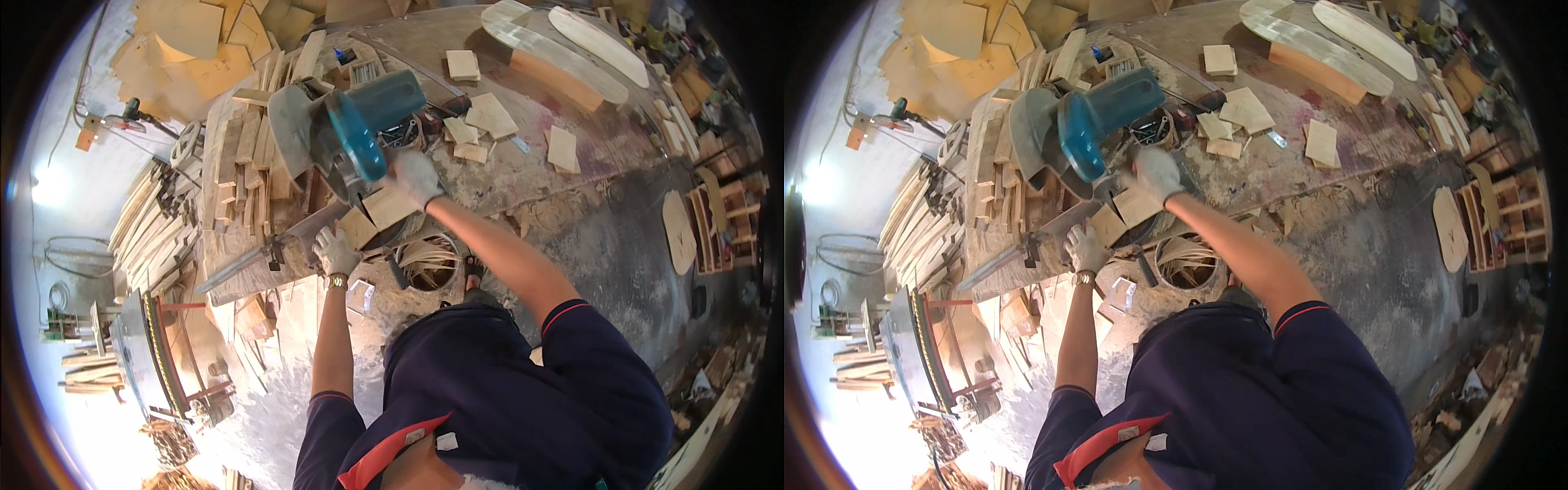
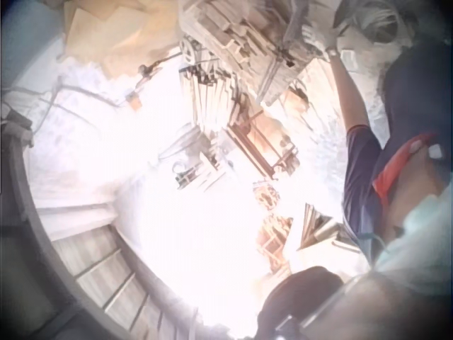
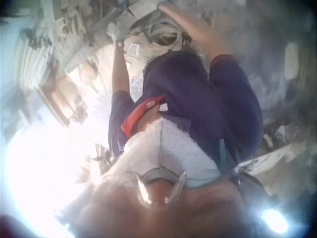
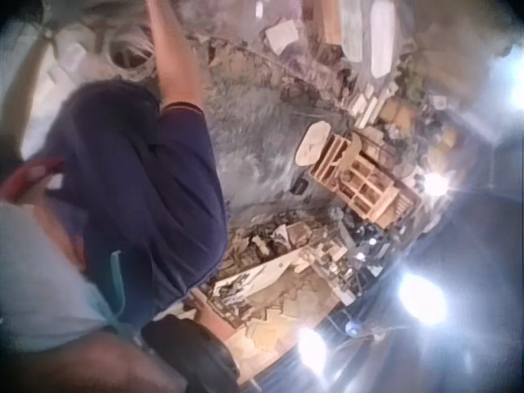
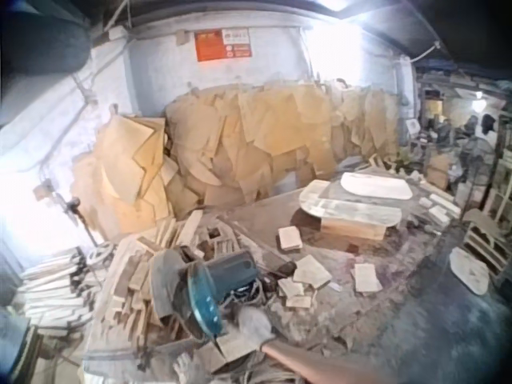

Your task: The person assembles small wooden pieces onto a larger curved wooden board using a pneumatic nail gun. They also cut small wooden pieces with a miter saw and mark the board with a pen.

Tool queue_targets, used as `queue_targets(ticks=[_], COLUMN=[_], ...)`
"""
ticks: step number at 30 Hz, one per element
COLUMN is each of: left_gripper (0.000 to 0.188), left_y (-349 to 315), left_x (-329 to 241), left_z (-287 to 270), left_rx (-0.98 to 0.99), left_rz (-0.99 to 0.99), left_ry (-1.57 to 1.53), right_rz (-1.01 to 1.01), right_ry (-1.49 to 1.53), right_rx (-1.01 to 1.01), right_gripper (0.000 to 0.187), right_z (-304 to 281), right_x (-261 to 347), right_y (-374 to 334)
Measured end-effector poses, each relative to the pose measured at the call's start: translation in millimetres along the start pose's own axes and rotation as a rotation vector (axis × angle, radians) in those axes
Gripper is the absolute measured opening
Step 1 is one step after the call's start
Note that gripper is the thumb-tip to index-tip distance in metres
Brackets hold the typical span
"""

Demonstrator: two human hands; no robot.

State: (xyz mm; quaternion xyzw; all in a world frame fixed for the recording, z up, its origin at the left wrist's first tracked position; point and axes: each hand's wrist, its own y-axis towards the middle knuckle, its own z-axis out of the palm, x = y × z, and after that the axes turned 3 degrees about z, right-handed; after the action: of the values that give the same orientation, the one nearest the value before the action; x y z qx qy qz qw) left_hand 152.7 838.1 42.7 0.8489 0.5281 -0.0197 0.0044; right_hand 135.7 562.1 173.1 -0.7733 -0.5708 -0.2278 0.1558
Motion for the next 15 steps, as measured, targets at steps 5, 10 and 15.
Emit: queue_targets(ticks=[5, 10, 15], left_gripper=[0.115, 0.109, 0.08], left_y=[-47.7, -136.8, -192.3], left_x=[-35.4, -95.3, -118.4], left_z=[-4.7, -4.2, 9.9], left_rx=[0.137, -0.064, -0.142], left_rz=[-0.412, -0.737, -0.786], left_ry=[-0.255, -0.585, -1.464], right_rz=[-0.37, -0.543, -0.425], right_ry=[-0.039, -0.244, -0.328], right_rx=[0.232, 0.338, 0.389], right_gripper=[0.052, 0.088, 0.093], right_z=[67.7, 64.0, 50.6], right_x=[-49.3, -70.6, -73.3], right_y=[-9.9, -13.8, -27.9])
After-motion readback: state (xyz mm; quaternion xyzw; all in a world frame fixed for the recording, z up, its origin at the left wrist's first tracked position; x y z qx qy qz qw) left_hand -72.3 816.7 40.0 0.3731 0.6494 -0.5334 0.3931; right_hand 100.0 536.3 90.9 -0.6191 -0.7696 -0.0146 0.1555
